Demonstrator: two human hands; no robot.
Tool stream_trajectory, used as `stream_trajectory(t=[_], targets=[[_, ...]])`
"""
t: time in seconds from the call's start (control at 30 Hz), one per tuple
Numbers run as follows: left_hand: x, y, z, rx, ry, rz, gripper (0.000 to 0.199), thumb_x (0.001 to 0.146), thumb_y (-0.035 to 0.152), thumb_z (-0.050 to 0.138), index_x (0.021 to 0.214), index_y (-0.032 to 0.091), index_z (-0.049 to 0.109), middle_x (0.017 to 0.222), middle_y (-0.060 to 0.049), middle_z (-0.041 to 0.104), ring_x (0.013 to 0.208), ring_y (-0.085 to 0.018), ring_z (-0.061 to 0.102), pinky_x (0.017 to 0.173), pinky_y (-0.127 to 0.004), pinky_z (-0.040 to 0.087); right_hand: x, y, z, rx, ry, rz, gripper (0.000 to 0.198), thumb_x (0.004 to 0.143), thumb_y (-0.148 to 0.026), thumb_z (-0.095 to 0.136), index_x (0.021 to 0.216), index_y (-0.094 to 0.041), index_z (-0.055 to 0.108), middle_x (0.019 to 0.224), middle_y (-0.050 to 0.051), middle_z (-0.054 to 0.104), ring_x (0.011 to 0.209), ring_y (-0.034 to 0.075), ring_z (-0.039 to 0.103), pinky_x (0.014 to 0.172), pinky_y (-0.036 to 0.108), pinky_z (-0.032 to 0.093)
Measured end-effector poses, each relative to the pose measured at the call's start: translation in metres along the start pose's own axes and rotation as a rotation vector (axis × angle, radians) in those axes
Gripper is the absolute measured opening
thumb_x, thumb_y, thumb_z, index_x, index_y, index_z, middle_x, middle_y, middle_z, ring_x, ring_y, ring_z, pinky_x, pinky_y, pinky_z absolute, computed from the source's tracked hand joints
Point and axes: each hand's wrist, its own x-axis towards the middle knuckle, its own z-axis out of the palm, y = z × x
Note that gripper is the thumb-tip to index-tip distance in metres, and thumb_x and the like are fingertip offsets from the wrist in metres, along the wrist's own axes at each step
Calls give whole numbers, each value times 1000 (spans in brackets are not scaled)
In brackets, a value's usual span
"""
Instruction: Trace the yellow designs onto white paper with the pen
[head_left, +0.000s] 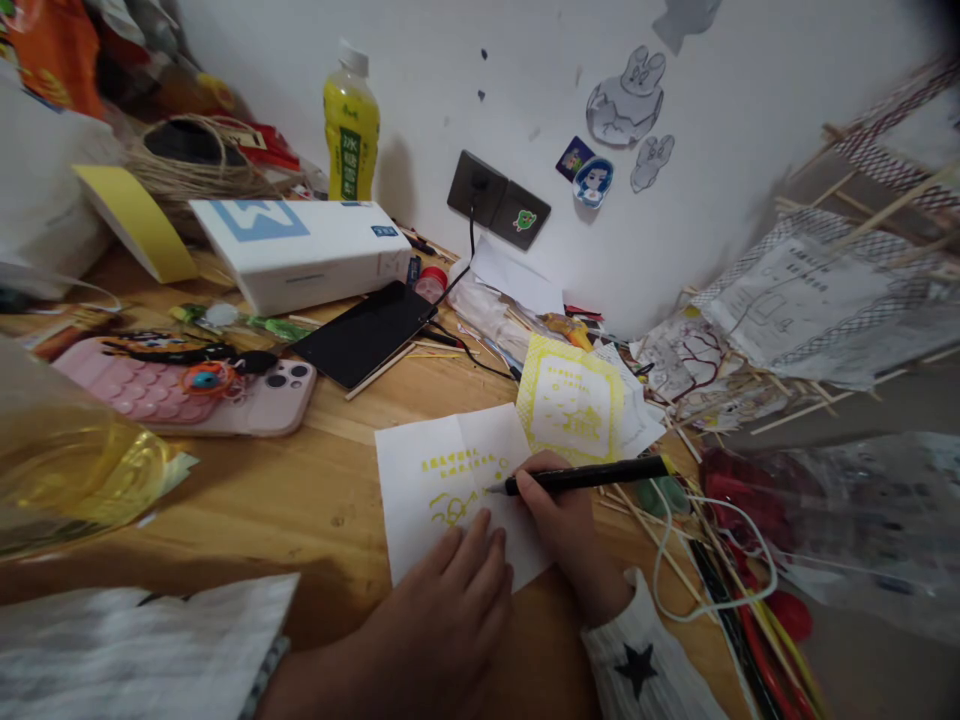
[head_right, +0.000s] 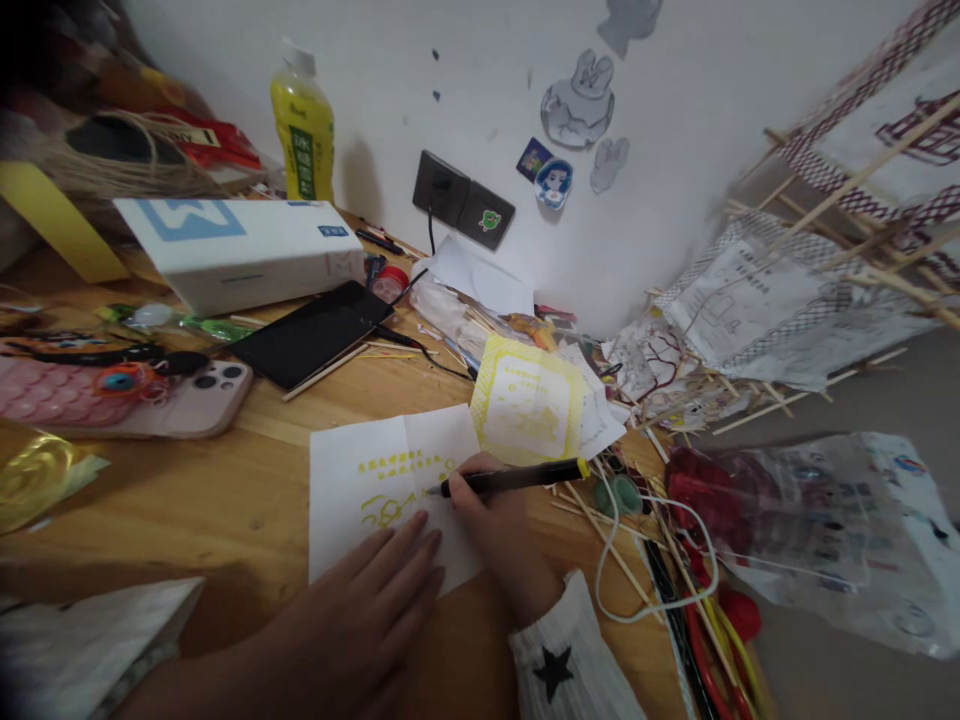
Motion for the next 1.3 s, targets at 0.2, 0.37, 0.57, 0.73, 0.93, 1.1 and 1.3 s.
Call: stream_trajectory(t=[0.2,0.37,0.57,0.73,0.93,1.1,1.3], targets=[[1,0,0,-1,-38,9,47,89,49,54,113,10,67,126,-17,62,121,-37,51,99,-46,31,0,-1,0,10,30,41,15,72,-26,57,59,-21,56,52,-4,53,50,13,49,50,24,42],[0,-1,-1,-19,-41,25,48,89,50,53,112,10,68,126,-18,62,120,-37,52,99,-46,31,1,0,0,0,66,53,16,70,-26,56,55,-22,54,50,-3,53,50,14,49,50,25,42],[1,-2,0,-43,-53,20,48,89,49,54,113,10,67,125,-18,63,120,-37,52,98,-47,33,0,5,0,-3,105,71,14,68,-27,57,55,-21,55,52,-3,55,52,14,50,52,25,42],[-1,-2,0,-69,-83,19,49,91,49,52,116,9,65,129,-19,59,121,-36,51,100,-46,32,-1,7,-2,42,101,88,15,70,-27,56,57,-21,54,53,-3,54,51,13,48,49,24,40],[-2,-1,-6,-64,-67,-26,46,92,45,53,120,10,63,132,-18,57,126,-34,47,102,-44,30,-2,6,-3,33,81,74,15,70,-27,56,56,-21,54,51,-4,53,49,13,48,48,24,40],[0,-2,-2,-97,-82,3,49,90,49,54,118,11,64,128,-18,61,122,-36,50,99,-45,33,-2,8,-2,18,83,56,14,70,-26,57,57,-21,55,53,-3,55,51,14,50,50,25,41],[-1,-1,0,-84,-67,-16,48,90,47,54,119,10,64,130,-19,59,123,-35,49,100,-45,31,-1,9,-2,2,89,62,14,71,-28,57,59,-21,55,53,-3,52,51,14,48,49,25,40]])
